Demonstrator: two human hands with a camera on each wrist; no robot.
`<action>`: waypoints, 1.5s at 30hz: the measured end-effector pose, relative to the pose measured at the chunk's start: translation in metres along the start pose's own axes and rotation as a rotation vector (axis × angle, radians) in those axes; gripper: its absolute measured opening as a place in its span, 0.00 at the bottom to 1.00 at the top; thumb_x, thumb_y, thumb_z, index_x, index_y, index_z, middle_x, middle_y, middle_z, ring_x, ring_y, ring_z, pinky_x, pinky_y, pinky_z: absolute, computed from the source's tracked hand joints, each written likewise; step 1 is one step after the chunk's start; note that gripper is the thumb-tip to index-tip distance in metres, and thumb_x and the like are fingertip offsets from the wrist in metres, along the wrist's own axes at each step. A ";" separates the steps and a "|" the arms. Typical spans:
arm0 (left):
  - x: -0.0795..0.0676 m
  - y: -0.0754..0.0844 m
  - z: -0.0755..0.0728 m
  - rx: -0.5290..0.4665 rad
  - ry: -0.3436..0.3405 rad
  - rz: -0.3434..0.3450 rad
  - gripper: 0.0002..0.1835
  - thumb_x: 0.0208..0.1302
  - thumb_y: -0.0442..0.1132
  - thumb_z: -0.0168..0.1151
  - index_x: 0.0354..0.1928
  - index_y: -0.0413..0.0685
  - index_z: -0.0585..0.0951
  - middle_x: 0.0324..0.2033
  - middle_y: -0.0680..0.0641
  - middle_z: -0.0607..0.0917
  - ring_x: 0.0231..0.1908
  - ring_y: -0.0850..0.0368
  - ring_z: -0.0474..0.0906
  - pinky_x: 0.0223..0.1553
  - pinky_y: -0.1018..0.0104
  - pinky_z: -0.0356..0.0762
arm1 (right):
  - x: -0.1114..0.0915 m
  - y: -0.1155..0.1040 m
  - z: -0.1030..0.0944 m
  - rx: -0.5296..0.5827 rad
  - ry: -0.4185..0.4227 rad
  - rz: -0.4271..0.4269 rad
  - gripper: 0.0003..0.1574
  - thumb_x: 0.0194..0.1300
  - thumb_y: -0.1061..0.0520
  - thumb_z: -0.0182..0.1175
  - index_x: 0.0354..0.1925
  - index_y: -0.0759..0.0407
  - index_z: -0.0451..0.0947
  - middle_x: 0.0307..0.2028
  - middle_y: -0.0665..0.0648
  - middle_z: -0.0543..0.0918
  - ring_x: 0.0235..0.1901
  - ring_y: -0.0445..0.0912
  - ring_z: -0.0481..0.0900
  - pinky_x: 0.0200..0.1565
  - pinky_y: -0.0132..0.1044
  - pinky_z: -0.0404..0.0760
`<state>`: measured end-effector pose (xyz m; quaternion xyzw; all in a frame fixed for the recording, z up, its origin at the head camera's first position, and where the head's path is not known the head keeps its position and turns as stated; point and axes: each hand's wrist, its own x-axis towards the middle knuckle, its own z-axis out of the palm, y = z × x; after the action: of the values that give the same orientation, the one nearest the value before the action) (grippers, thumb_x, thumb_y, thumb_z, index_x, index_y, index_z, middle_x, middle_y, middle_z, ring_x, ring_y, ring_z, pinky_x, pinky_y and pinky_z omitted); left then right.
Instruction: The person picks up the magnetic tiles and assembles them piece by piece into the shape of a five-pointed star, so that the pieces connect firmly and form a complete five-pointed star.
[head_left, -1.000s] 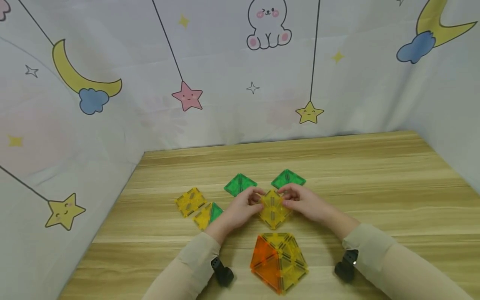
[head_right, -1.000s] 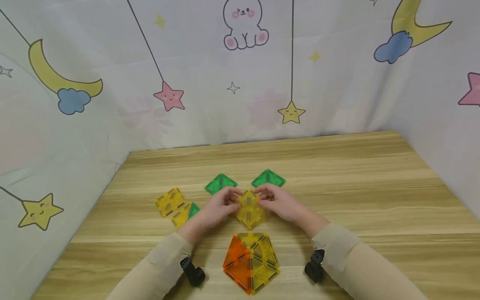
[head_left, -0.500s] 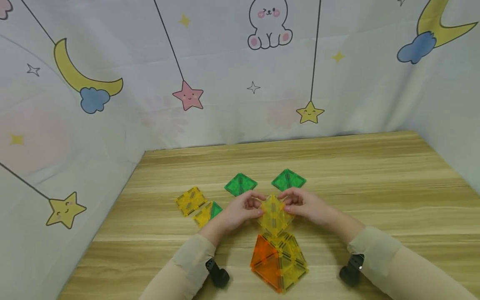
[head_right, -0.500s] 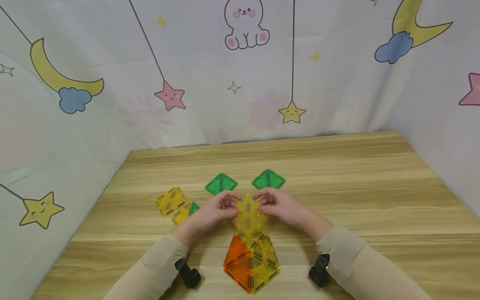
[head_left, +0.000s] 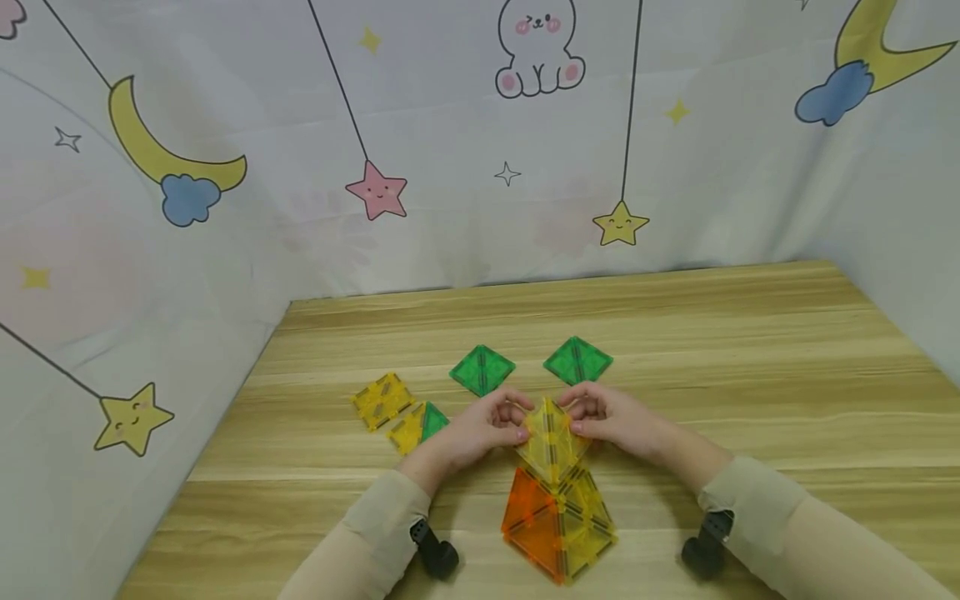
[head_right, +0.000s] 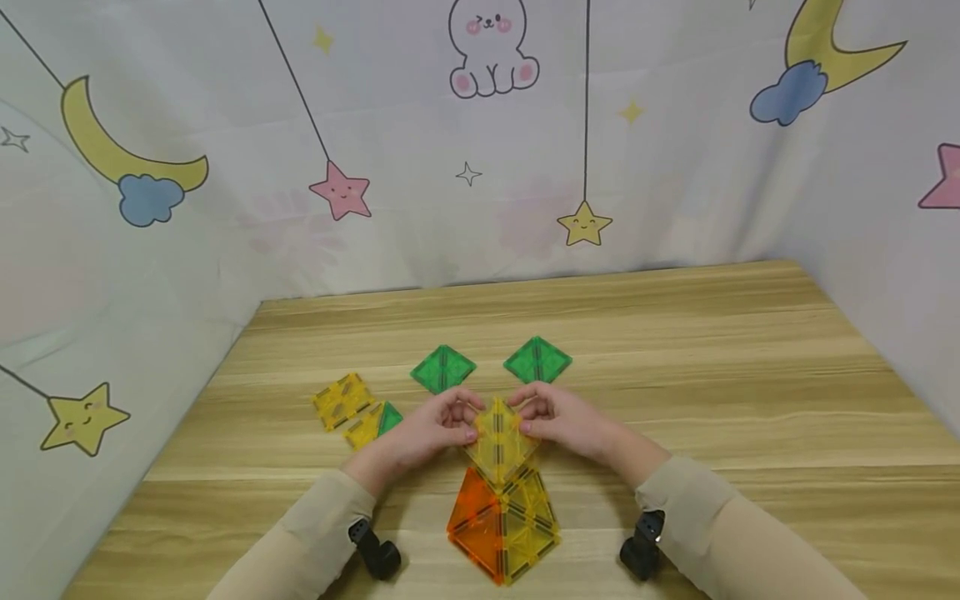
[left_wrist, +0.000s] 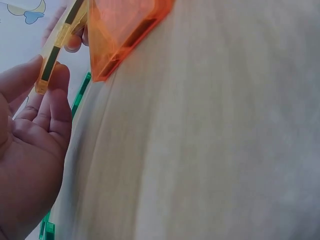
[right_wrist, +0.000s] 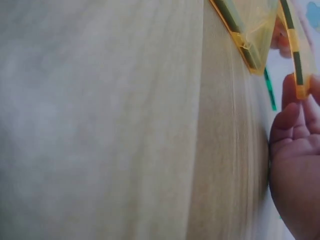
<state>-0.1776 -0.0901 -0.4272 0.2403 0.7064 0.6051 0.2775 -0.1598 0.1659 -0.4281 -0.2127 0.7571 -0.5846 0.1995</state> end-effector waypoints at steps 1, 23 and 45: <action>0.000 -0.001 0.000 0.007 -0.003 0.002 0.20 0.62 0.29 0.59 0.56 0.37 0.69 0.36 0.48 0.75 0.36 0.60 0.75 0.38 0.68 0.73 | -0.001 0.000 0.000 0.003 -0.004 0.004 0.25 0.66 0.58 0.57 0.57 0.68 0.65 0.43 0.61 0.79 0.37 0.48 0.77 0.36 0.37 0.76; -0.001 0.006 0.008 0.206 -0.040 -0.017 0.26 0.58 0.30 0.64 0.59 0.43 0.69 0.45 0.48 0.77 0.42 0.57 0.76 0.44 0.66 0.74 | -0.007 -0.003 0.006 -0.153 -0.083 -0.026 0.29 0.62 0.60 0.62 0.57 0.65 0.64 0.44 0.57 0.78 0.44 0.50 0.75 0.43 0.36 0.76; 0.006 0.003 -0.001 0.212 0.037 0.012 0.21 0.64 0.32 0.58 0.59 0.43 0.69 0.50 0.43 0.75 0.50 0.52 0.72 0.52 0.59 0.69 | 0.016 -0.006 0.004 -0.238 -0.039 0.009 0.29 0.63 0.56 0.62 0.59 0.62 0.66 0.44 0.55 0.78 0.43 0.47 0.76 0.45 0.39 0.75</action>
<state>-0.1825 -0.0867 -0.4247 0.2612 0.7700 0.5331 0.2337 -0.1700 0.1522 -0.4239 -0.2427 0.8180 -0.4855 0.1903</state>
